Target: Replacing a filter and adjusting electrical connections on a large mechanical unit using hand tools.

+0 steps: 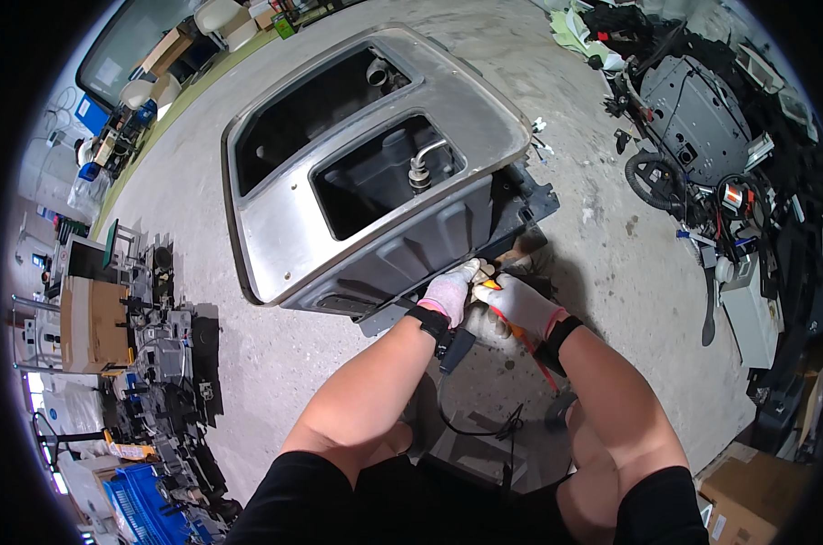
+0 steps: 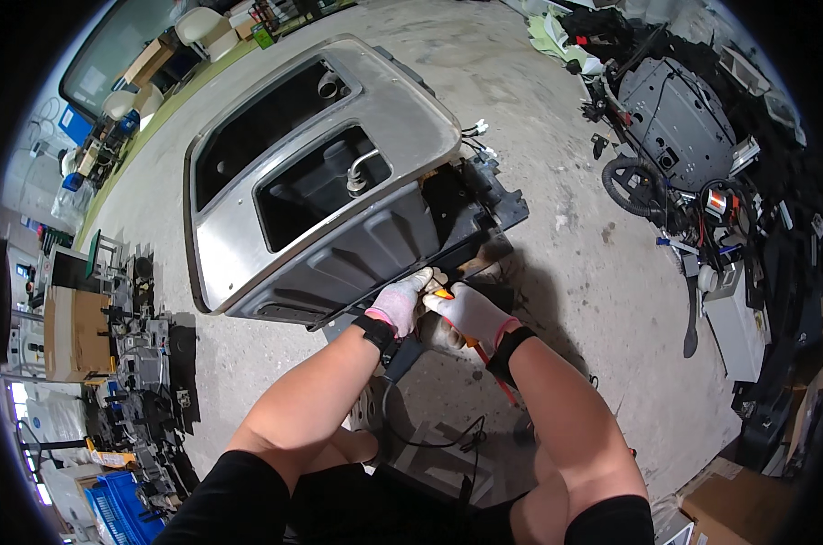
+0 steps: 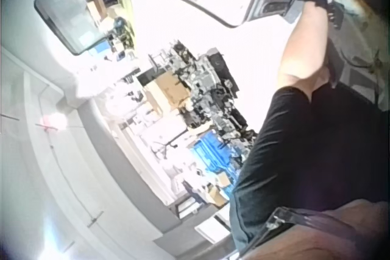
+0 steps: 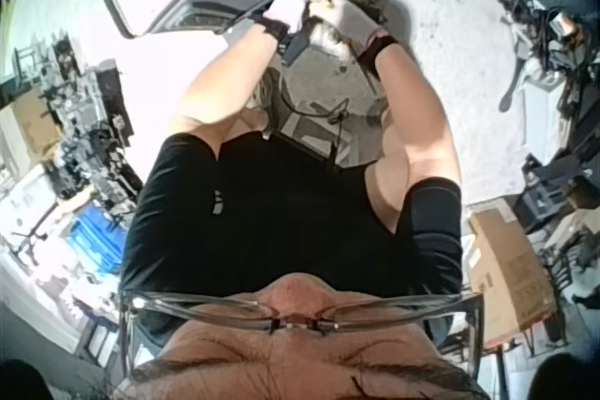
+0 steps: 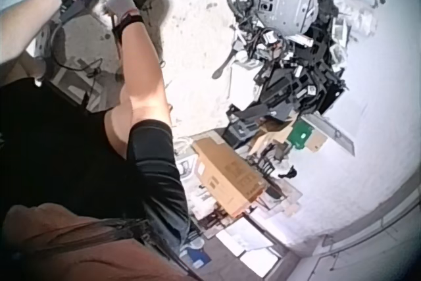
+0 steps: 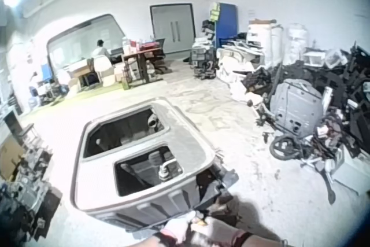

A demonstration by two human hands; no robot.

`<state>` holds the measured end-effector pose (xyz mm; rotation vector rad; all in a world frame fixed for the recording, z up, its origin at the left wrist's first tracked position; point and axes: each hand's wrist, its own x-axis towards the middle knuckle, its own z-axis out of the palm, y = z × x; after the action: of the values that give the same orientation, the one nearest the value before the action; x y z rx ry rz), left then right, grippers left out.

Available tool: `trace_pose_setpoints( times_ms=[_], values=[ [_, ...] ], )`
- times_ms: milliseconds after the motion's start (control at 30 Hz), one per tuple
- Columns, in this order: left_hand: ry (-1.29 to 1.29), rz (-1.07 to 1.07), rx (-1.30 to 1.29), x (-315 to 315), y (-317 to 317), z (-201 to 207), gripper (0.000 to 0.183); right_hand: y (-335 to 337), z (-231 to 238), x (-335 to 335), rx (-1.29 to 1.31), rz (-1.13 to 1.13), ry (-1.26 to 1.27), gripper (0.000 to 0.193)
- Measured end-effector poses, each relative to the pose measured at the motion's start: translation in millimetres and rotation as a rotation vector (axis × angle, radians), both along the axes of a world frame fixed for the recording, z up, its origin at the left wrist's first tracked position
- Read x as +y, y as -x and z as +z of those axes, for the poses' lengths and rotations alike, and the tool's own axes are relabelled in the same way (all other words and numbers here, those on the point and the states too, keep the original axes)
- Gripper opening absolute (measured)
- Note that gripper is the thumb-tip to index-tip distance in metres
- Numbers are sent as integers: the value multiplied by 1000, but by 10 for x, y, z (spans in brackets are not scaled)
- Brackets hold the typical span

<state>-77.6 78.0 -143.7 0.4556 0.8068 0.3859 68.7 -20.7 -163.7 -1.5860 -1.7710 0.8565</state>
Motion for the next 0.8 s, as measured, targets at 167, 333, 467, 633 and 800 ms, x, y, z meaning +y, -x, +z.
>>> trace_pose_setpoints(
  times_ms=[167, 333, 467, 633, 800],
  values=[
    [-43, 10, 59, 18, 14, -70, 22, 44, 32, -12, -199, -69, -83, 19],
    [15, -12, 83, 34, 144, 11, 22, 435, 573, -99, -521, -352, -26, 24],
    [-16, -25, 76, 10, 83, -6, 23, 76, 189, -62, -361, -156, -349, 22],
    [-25, -85, 95, 55, 160, -19, 23, 44, -17, -98, -221, 17, -244, 21],
    [-81, -97, 167, -40, 125, 163, 19, 205, 291, -167, 116, -356, 203, 47]
  ],
)
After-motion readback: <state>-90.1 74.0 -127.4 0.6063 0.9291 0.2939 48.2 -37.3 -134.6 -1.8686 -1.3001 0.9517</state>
